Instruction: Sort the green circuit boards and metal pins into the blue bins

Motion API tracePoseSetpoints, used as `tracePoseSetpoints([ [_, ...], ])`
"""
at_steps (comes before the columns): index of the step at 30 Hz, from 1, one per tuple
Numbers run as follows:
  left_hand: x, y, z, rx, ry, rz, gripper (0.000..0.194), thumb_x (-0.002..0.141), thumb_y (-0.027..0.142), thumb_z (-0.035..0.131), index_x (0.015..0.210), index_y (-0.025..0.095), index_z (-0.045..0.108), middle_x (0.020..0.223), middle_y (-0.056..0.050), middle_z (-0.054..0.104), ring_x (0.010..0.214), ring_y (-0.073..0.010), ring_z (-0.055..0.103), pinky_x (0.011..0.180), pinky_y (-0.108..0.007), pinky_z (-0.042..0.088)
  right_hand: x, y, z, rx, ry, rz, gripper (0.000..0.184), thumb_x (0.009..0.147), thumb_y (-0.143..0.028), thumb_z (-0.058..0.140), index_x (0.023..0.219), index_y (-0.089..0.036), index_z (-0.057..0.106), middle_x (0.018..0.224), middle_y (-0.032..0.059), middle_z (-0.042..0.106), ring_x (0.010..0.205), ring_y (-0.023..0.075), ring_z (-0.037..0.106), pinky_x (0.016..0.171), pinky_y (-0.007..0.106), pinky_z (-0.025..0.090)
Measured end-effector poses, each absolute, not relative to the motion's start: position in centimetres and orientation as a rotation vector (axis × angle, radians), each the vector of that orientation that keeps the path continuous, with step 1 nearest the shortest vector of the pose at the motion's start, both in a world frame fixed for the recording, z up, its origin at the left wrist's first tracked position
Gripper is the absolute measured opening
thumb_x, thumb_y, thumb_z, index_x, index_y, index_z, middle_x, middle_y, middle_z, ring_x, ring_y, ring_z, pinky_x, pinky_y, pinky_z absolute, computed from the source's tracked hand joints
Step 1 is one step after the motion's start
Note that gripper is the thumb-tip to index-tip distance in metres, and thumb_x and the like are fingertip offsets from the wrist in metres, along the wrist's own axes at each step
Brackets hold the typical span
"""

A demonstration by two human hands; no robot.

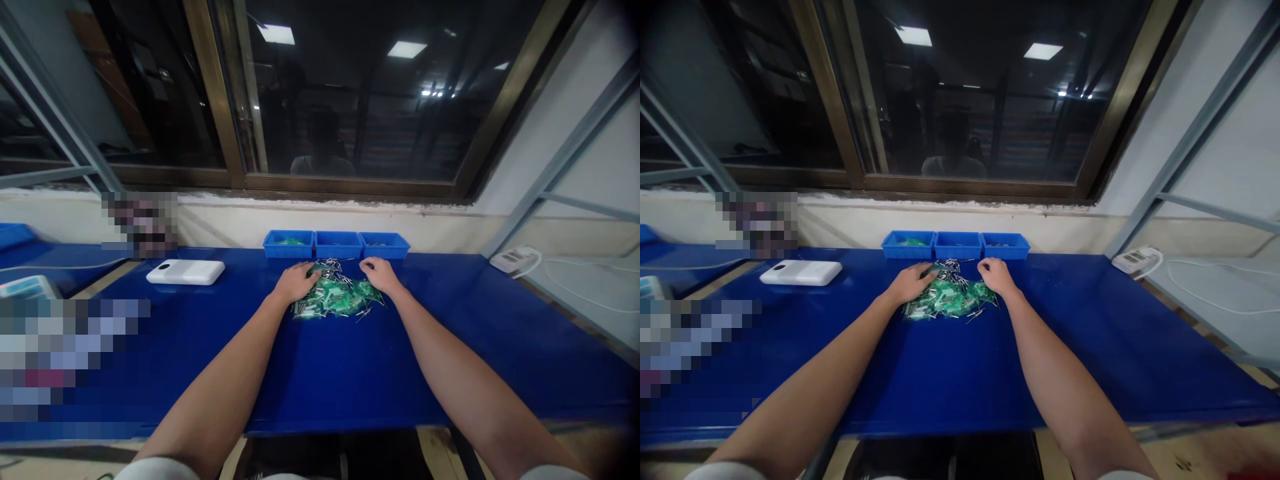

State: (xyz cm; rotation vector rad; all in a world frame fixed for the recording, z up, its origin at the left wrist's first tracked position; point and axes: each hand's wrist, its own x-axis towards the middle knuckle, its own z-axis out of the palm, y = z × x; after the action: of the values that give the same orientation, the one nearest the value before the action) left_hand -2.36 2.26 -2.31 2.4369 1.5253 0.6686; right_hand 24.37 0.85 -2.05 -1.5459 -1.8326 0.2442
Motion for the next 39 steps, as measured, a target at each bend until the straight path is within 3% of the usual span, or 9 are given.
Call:
tracePoseSetpoints([
  [4, -2.2, 1.9, -1.8, 2.428, 1.500, 0.666, 0.059, 0.086, 0.059, 0.033, 0.123, 0.018, 0.055, 0.129, -0.011, 0.053, 0.120, -0.0264, 0.048, 0.101, -0.039, 0.035, 24.9, 0.4, -1.4, -1.565, -1.734, 0.397, 0.015, 0.072, -0.025, 0.054, 0.074, -0.020, 0.068, 0.075, 0.0024, 0.069, 0.072, 0.0179, 0.061, 0.070, 0.029, 0.045],
  [7, -2.2, 1.7, -1.6, 2.423, 1.492, 0.664, 0.060, 0.086, 0.060, 0.032, 0.124, 0.018, 0.053, 0.129, -0.011, 0.053, 0.120, -0.0258, 0.048, 0.101, -0.038, 0.034, 25.3, -0.3, -0.2, -1.568, -1.817, 0.504, 0.019, 0.070, -0.034, 0.060, 0.076, -0.018, 0.069, 0.071, 0.0029, 0.066, 0.067, 0.0173, 0.059, 0.066, 0.029, 0.045],
  [11, -2.2, 1.8, -1.6, 2.413, 1.497, 0.691, 0.065, 0.086, 0.061, 0.031, 0.128, 0.015, 0.049, 0.131, -0.014, 0.051, 0.122, -0.0272, 0.046, 0.102, -0.039, 0.033, 25.5, -1.9, 1.4, -1.528, -2.056, 0.636, 0.040, 0.063, -0.048, 0.069, 0.095, -0.023, 0.069, 0.097, 0.0059, 0.063, 0.090, 0.0219, 0.056, 0.078, 0.034, 0.044],
  [15, -2.2, 1.8, -1.7, 2.400, 1.508, 0.701, 0.067, 0.086, 0.062, 0.030, 0.129, 0.014, 0.047, 0.131, -0.015, 0.050, 0.123, -0.0276, 0.045, 0.102, -0.039, 0.033, 25.6, -2.7, 1.8, -1.579, -2.197, 0.654, 0.043, 0.058, -0.045, 0.075, 0.097, -0.029, 0.069, 0.107, 0.0058, 0.058, 0.104, 0.0269, 0.050, 0.086, 0.040, 0.041],
  [22, -2.2, 1.7, -1.5, 2.402, 1.509, 0.717, 0.063, 0.087, 0.059, 0.033, 0.128, 0.014, 0.048, 0.130, -0.015, 0.051, 0.121, -0.0273, 0.046, 0.102, -0.039, 0.033, 24.7, -2.2, 1.0, -1.454, -2.069, 0.733, 0.044, 0.055, -0.037, 0.076, 0.093, -0.021, 0.062, 0.098, 0.0039, 0.060, 0.089, 0.0201, 0.056, 0.078, 0.034, 0.044],
  [27, -2.1, 1.5, -1.0, 2.416, 1.486, 0.825, 0.056, 0.088, 0.054, 0.035, 0.126, 0.015, 0.049, 0.128, -0.013, 0.053, 0.120, -0.0257, 0.046, 0.101, -0.038, 0.035, 24.2, -1.9, 0.8, -1.344, -1.766, 0.899, 0.048, 0.053, -0.036, 0.078, 0.090, -0.020, 0.052, 0.079, -0.0002, 0.061, 0.070, 0.0156, 0.057, 0.062, 0.028, 0.045],
  [34, -1.2, 0.2, 0.5, 2.509, 1.402, 0.985, 0.049, 0.090, 0.049, 0.035, 0.121, 0.015, 0.053, 0.119, -0.011, 0.058, 0.113, -0.0246, 0.051, 0.098, -0.038, 0.039, 22.8, -1.5, 0.6, -1.211, -1.215, 1.072, 0.044, 0.058, -0.039, 0.075, 0.090, -0.022, 0.050, 0.074, -0.0014, 0.057, 0.052, 0.0099, 0.049, 0.038, 0.020, 0.036],
  [39, -0.1, -0.8, 1.0, 2.515, 1.327, 1.010, 0.045, 0.089, 0.047, 0.039, 0.119, 0.017, 0.053, 0.119, -0.010, 0.059, 0.113, -0.0243, 0.052, 0.098, -0.039, 0.040, 21.6, -1.9, 1.0, -0.976, -1.076, 1.284, 0.046, 0.050, -0.026, 0.080, 0.088, -0.022, 0.054, 0.075, -0.0008, 0.059, 0.061, 0.0133, 0.056, 0.047, 0.027, 0.048],
])
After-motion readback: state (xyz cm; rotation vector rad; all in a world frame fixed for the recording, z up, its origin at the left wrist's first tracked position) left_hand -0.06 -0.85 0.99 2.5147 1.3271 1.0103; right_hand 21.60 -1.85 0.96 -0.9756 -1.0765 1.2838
